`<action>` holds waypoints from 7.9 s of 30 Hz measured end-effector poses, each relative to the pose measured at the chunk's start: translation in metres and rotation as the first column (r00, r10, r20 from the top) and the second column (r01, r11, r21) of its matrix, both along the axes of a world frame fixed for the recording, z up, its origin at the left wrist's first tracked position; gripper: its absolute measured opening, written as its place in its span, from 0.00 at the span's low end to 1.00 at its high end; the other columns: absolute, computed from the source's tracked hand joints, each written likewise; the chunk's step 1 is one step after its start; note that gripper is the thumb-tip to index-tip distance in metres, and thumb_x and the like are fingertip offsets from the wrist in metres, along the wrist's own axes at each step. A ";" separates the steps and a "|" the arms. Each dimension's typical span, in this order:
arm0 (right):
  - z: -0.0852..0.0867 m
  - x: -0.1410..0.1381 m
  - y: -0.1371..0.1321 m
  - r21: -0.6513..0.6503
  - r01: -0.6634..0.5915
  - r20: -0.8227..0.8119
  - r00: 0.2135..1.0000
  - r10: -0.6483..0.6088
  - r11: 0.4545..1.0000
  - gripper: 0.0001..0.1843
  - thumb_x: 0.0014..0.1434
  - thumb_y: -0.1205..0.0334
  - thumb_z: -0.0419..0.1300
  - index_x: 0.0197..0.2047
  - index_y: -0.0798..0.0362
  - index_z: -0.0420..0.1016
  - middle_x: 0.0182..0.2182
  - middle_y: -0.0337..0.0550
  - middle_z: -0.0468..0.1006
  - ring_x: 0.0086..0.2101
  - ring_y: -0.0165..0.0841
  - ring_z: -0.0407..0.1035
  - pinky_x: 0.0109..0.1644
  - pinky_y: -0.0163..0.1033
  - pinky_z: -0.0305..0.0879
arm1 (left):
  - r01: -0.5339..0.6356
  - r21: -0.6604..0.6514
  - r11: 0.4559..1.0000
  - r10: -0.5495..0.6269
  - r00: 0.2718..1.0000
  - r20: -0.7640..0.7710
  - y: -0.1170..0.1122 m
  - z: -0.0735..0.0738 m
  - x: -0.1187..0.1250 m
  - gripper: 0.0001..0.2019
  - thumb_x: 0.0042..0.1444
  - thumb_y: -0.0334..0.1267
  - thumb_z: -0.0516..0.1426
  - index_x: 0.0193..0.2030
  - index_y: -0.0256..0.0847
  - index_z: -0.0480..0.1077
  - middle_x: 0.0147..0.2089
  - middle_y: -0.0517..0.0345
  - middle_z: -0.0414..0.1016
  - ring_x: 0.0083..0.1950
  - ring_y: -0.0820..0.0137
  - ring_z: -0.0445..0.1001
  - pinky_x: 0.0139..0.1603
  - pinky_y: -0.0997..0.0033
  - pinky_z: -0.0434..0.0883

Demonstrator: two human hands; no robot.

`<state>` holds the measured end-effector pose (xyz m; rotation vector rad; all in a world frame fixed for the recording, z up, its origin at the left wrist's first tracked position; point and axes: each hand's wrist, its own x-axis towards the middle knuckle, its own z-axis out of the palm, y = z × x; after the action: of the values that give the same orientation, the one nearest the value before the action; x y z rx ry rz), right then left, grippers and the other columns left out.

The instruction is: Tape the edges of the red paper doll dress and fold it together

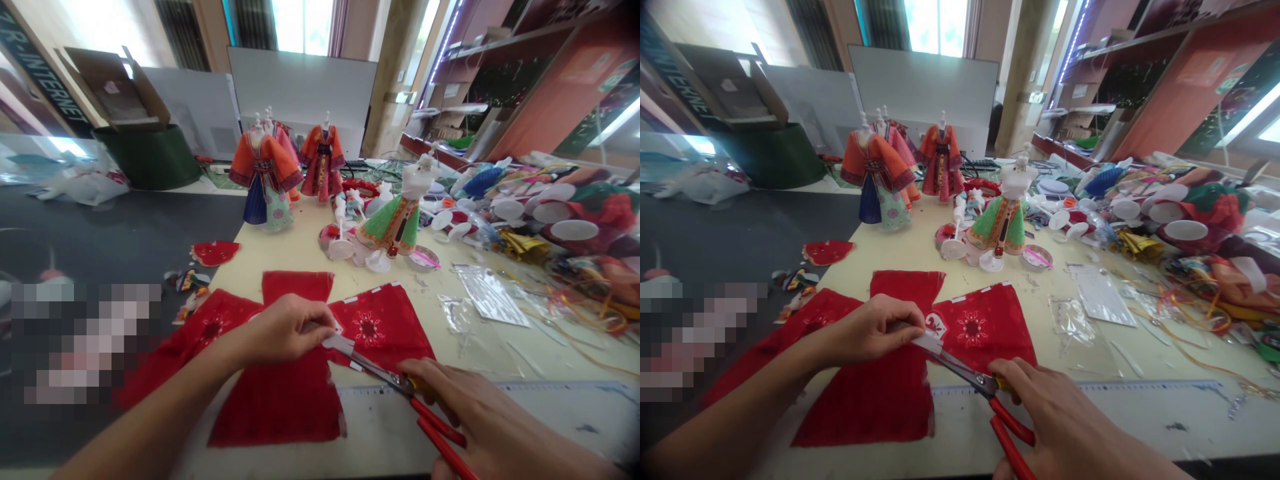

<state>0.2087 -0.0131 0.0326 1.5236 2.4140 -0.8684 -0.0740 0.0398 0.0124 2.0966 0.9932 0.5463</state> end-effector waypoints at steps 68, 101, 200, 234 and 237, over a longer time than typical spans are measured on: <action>-0.002 -0.002 0.000 0.007 0.053 -0.131 0.990 -0.051 0.999 0.29 0.46 0.65 0.61 0.53 0.44 0.69 0.35 0.36 0.82 0.39 0.39 0.74 0.42 0.38 0.68 | 0.048 0.027 0.998 -0.048 0.999 -0.003 0.001 0.000 0.000 0.08 0.60 0.36 0.53 0.38 0.36 0.73 0.31 0.57 0.75 0.29 0.76 0.69 0.30 0.77 0.64; -0.004 -0.003 -0.003 0.181 0.027 -0.066 0.998 -0.015 0.983 0.30 0.46 0.65 0.60 0.55 0.46 0.69 0.43 0.41 0.79 0.39 0.38 0.75 0.42 0.39 0.71 | -0.085 0.043 0.995 0.086 0.996 -0.027 -0.004 0.003 0.005 0.07 0.59 0.35 0.54 0.37 0.37 0.73 0.27 0.60 0.72 0.26 0.78 0.66 0.26 0.79 0.61; -0.029 -0.025 -0.010 0.349 0.257 -0.416 0.904 -0.097 0.901 0.29 0.45 0.58 0.64 0.52 0.51 0.66 0.37 0.44 0.80 0.33 0.39 0.76 0.34 0.40 0.71 | -0.273 -0.654 0.705 0.632 0.660 0.407 -0.019 -0.014 0.041 0.18 0.46 0.50 0.63 0.31 0.37 0.66 0.18 0.67 0.64 0.17 0.82 0.59 0.17 0.84 0.57; -0.058 0.042 -0.005 0.842 -0.160 -0.074 0.912 0.404 0.515 0.19 0.60 0.60 0.53 0.52 0.58 0.64 0.37 0.52 0.76 0.35 0.40 0.73 0.35 0.42 0.72 | -0.186 0.765 0.617 0.711 0.548 -0.441 -0.030 -0.037 -0.076 0.20 0.62 0.44 0.49 0.54 0.33 0.66 0.45 0.39 0.76 0.45 0.55 0.76 0.46 0.58 0.69; -0.059 0.049 -0.005 0.846 -0.208 -0.042 0.892 0.451 0.491 0.18 0.60 0.61 0.52 0.52 0.59 0.64 0.36 0.52 0.76 0.34 0.39 0.72 0.34 0.42 0.72 | -0.185 0.793 0.581 0.737 0.534 -0.415 -0.041 -0.038 -0.067 0.23 0.61 0.47 0.51 0.54 0.29 0.66 0.48 0.36 0.74 0.49 0.50 0.72 0.49 0.52 0.67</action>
<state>0.2573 -0.0182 -0.0265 1.0200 3.4233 0.2835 -0.1409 -0.0014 -0.0254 2.7493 2.2276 0.3560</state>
